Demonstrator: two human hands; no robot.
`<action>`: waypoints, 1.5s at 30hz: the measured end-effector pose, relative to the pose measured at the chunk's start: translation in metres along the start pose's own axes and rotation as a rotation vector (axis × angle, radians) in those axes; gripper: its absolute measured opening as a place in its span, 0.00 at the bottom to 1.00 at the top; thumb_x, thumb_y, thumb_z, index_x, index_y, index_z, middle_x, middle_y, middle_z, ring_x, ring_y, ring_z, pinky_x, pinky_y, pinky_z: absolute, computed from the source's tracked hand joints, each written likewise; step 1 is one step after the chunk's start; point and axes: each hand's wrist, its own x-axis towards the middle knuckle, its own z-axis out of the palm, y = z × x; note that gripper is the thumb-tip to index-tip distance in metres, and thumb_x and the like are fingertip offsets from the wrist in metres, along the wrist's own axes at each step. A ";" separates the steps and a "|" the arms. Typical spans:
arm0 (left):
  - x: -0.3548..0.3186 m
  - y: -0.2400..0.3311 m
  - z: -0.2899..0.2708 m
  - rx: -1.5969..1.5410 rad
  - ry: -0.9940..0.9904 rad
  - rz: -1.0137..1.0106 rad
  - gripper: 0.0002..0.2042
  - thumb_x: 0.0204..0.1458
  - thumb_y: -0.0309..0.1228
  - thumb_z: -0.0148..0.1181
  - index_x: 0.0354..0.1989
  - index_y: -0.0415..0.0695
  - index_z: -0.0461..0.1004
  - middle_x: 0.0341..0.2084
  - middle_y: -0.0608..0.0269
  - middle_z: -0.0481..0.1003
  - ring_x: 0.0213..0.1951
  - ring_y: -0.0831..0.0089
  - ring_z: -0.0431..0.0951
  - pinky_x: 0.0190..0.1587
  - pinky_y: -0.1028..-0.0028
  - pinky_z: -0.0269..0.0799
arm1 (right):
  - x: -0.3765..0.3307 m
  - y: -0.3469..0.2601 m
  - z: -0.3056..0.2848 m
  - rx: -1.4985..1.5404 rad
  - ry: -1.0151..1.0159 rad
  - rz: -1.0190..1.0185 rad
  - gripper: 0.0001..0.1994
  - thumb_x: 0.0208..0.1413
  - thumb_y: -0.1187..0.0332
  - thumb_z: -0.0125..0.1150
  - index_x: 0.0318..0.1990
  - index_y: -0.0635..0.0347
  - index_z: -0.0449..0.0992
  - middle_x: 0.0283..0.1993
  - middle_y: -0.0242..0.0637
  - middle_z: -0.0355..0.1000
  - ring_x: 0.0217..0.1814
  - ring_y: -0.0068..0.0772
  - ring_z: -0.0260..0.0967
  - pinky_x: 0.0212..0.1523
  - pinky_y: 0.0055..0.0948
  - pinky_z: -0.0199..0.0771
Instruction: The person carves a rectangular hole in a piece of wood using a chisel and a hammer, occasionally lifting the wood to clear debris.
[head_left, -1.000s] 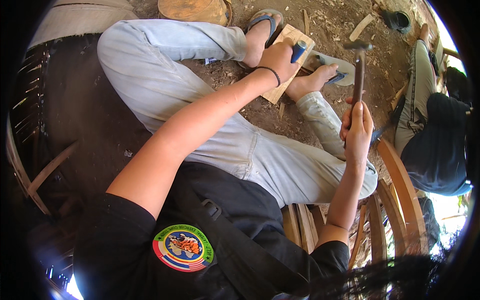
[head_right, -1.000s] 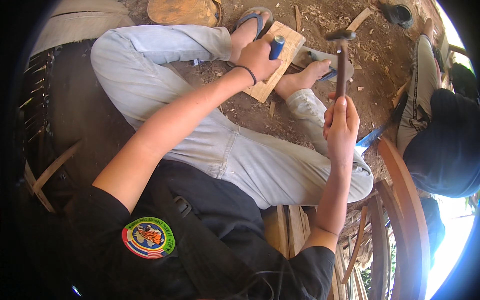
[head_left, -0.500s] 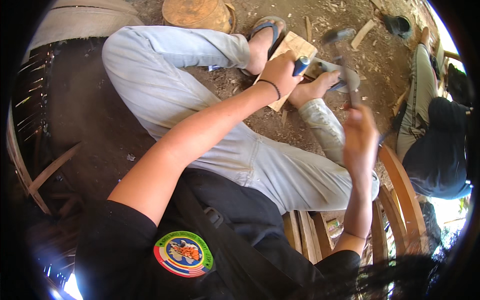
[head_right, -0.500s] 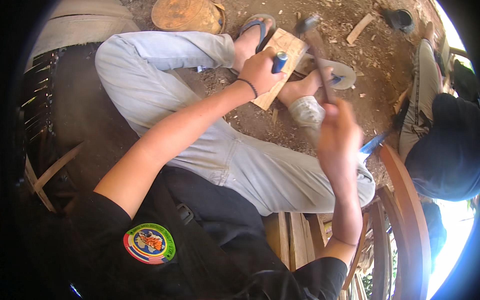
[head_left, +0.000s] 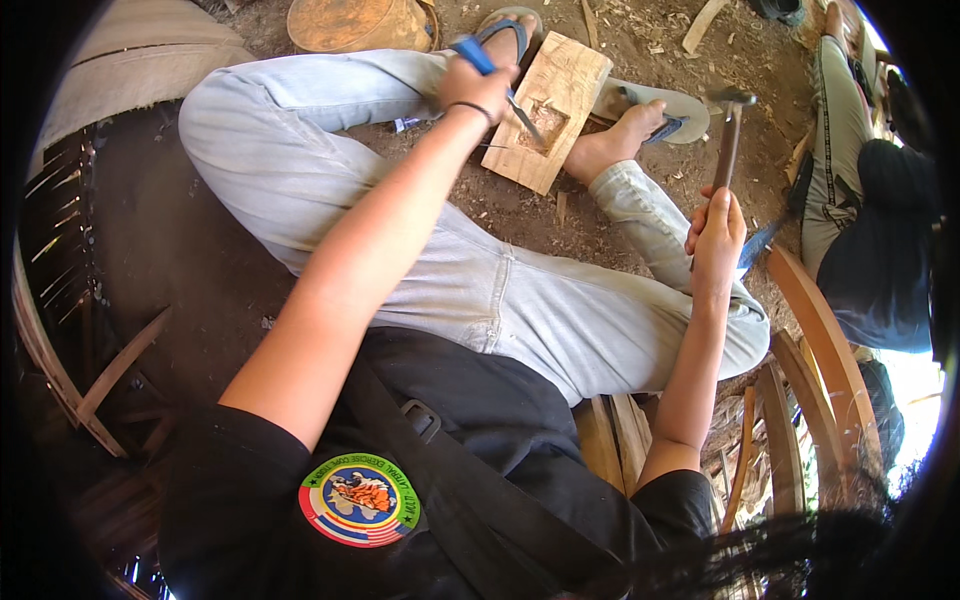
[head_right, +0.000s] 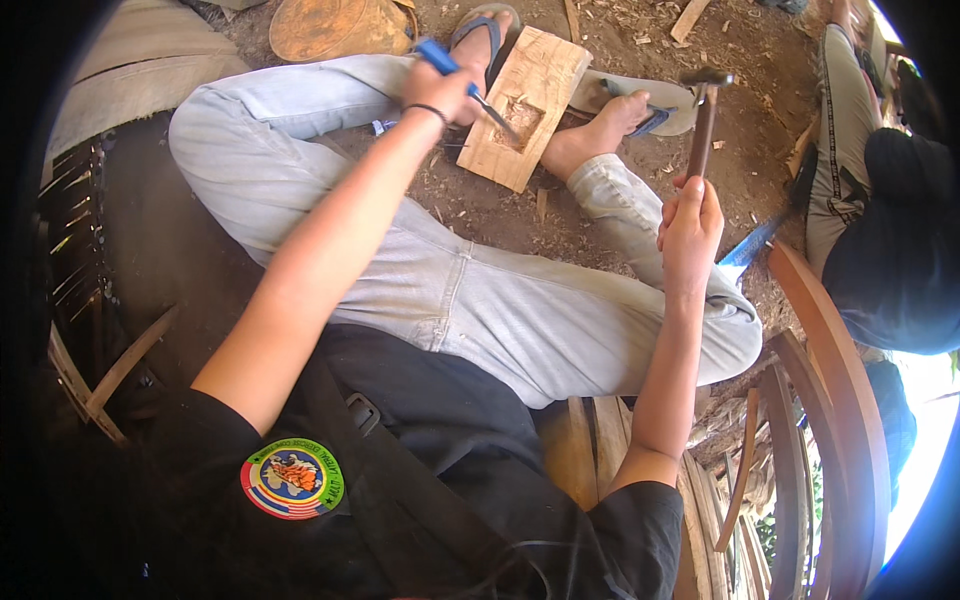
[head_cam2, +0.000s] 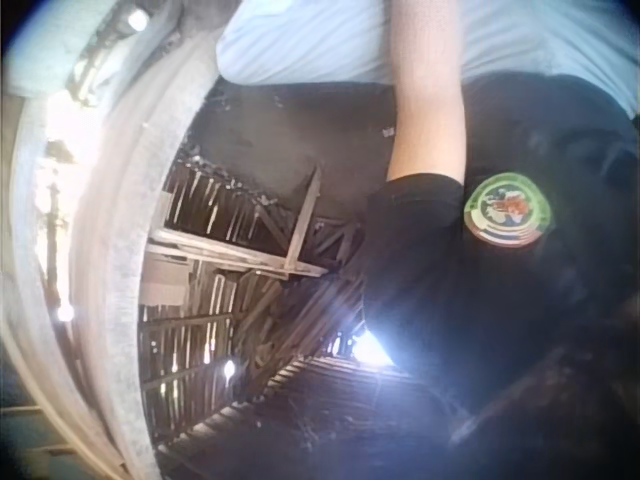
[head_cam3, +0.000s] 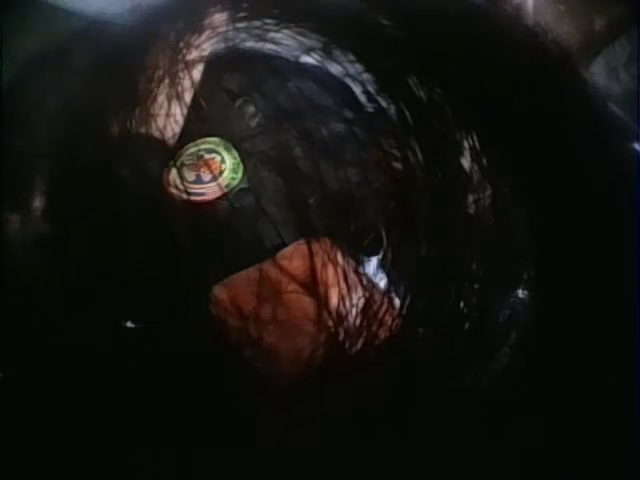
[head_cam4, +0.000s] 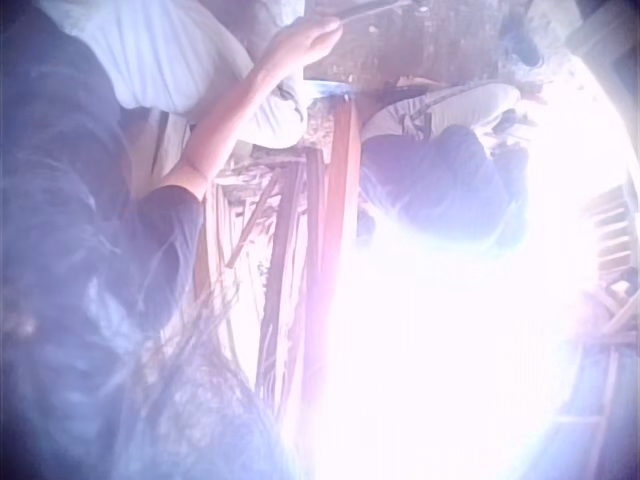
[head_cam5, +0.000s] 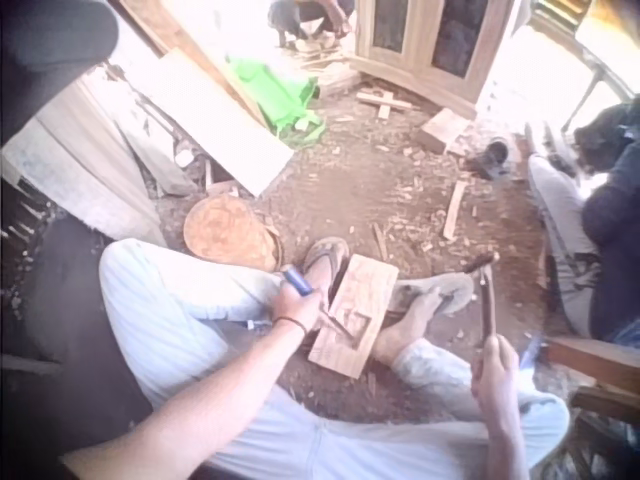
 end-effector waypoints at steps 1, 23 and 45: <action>0.022 -0.016 0.001 -0.048 0.089 0.027 0.15 0.43 0.33 0.69 0.33 0.36 0.73 0.22 0.57 0.78 0.26 0.67 0.80 0.31 0.68 0.77 | 0.002 -0.002 -0.001 0.061 0.031 -0.001 0.17 0.68 0.59 0.41 0.39 0.64 0.70 0.17 0.24 0.57 0.13 0.12 0.50 0.12 0.17 0.49; -0.023 0.011 0.022 0.296 -0.043 0.383 0.28 0.44 0.35 0.67 0.57 0.51 0.69 0.41 0.54 0.77 0.43 0.59 0.79 0.46 0.66 0.72 | -0.007 -0.008 0.002 -0.018 -0.048 0.047 0.16 0.68 0.59 0.42 0.40 0.64 0.70 0.16 0.22 0.57 0.13 0.11 0.49 0.13 0.16 0.48; -0.038 0.007 0.033 0.296 0.027 0.589 0.22 0.41 0.42 0.70 0.34 0.36 0.69 0.25 0.48 0.76 0.32 0.53 0.79 0.36 0.62 0.74 | -0.014 -0.003 0.002 -0.222 -0.115 -0.106 0.15 0.66 0.62 0.45 0.38 0.66 0.73 0.17 0.23 0.57 0.20 0.13 0.51 0.21 0.19 0.51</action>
